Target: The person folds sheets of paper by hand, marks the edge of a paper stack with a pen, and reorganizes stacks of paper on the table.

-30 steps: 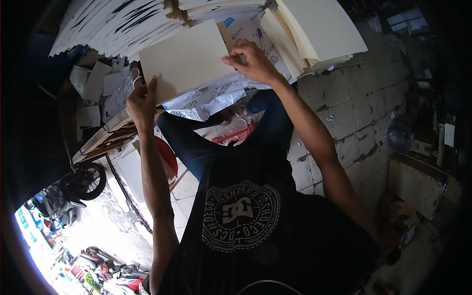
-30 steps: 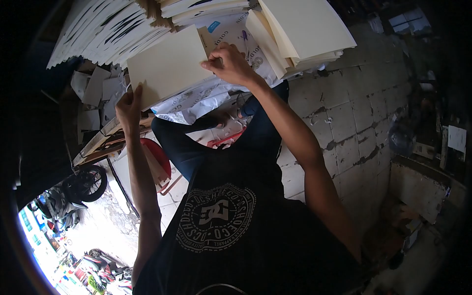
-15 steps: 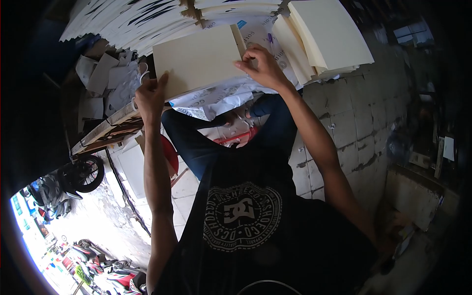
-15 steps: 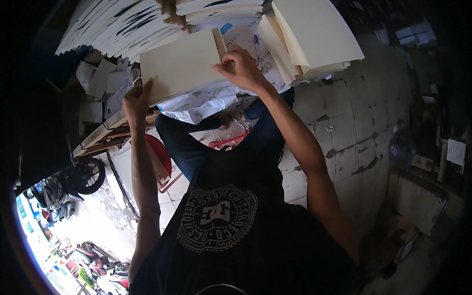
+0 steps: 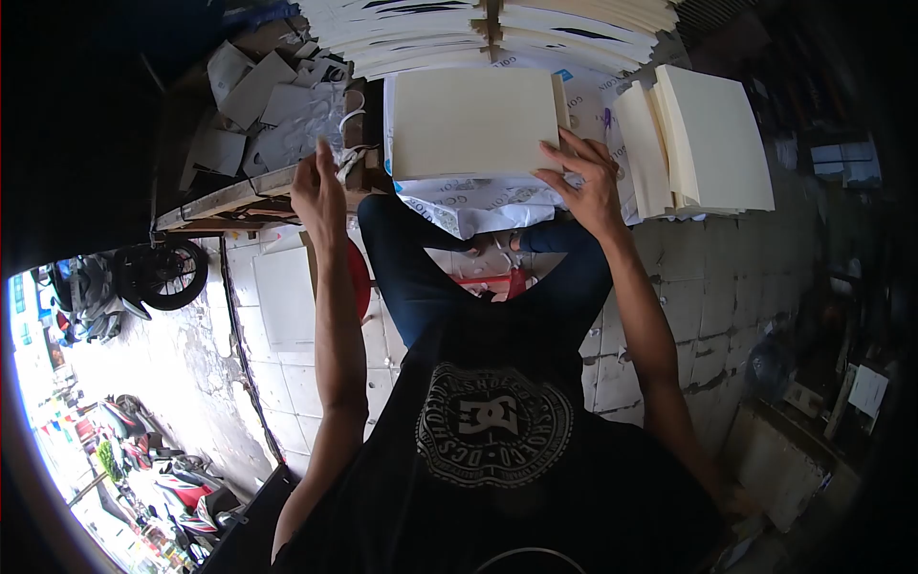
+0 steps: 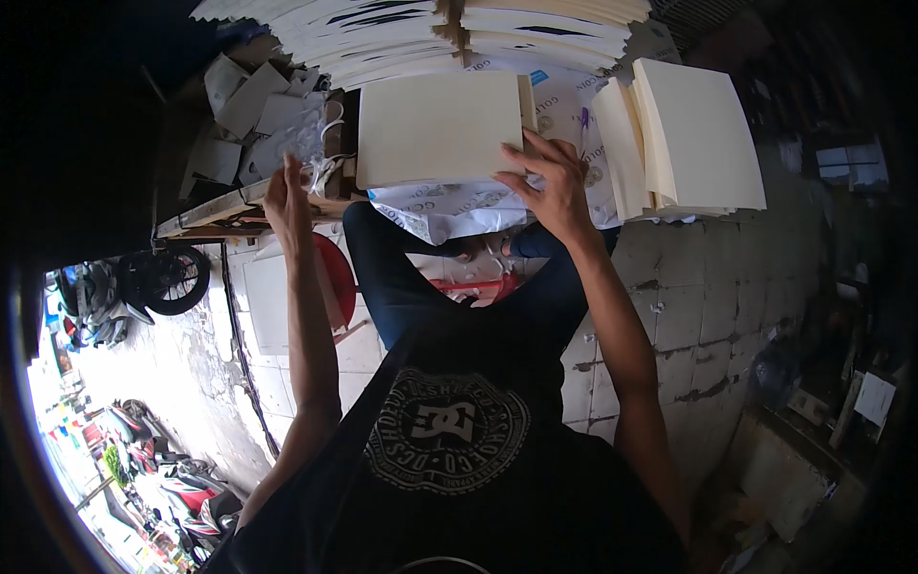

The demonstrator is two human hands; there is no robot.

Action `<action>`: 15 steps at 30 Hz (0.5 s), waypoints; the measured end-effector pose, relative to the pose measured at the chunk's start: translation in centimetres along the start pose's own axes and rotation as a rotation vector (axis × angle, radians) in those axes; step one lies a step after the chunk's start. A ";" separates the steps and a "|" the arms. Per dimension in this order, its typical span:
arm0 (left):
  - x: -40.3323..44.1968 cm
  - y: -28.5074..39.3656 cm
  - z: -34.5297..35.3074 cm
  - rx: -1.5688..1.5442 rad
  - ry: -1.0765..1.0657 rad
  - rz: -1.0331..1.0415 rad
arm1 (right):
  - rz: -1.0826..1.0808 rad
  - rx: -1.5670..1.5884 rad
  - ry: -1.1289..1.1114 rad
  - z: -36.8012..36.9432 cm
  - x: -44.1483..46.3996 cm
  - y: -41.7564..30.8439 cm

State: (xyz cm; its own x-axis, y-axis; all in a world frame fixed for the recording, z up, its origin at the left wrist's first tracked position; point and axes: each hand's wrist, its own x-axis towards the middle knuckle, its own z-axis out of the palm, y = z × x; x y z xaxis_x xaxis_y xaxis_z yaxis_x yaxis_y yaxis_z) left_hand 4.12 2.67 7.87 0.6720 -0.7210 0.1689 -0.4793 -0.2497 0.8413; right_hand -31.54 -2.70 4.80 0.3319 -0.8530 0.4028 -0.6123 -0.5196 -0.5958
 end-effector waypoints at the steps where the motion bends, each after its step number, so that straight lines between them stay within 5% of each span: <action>1: -0.8 -1.9 -0.6 0.027 0.028 -0.058 | 0.001 -0.007 0.004 0.1 -0.1 0.0; 3: -4.0 -9.0 0.4 0.092 0.126 0.009 | -0.007 -0.006 0.016 -0.1 0.0 -0.5; 5: -9.3 -16.8 1.6 0.608 -0.131 0.061 | 0.006 0.026 0.019 0.1 0.0 -0.5; 6: -12.6 -18.3 1.9 0.663 -0.371 -0.082 | -0.007 0.019 0.021 0.2 0.1 -0.5; 8: -18.1 -22.1 3.7 0.655 -0.178 0.118 | -0.015 0.012 0.013 0.2 0.1 -0.5; 13: -11.7 -11.1 -2.9 0.573 -0.977 -0.262 | -0.024 0.019 0.022 0.3 0.4 -0.5; 15: -10.3 -6.1 -3.6 0.282 -0.752 -0.182 | 0.000 0.014 0.024 0.3 0.0 -0.5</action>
State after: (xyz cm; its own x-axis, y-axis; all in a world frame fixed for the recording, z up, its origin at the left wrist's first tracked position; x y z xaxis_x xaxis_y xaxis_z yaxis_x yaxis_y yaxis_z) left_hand 2.14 13.89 2.87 0.2431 -0.8690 -0.4310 -0.5907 -0.4851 0.6448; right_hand -31.00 -2.49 4.89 0.3144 -0.8517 0.4193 -0.6024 -0.5204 -0.6052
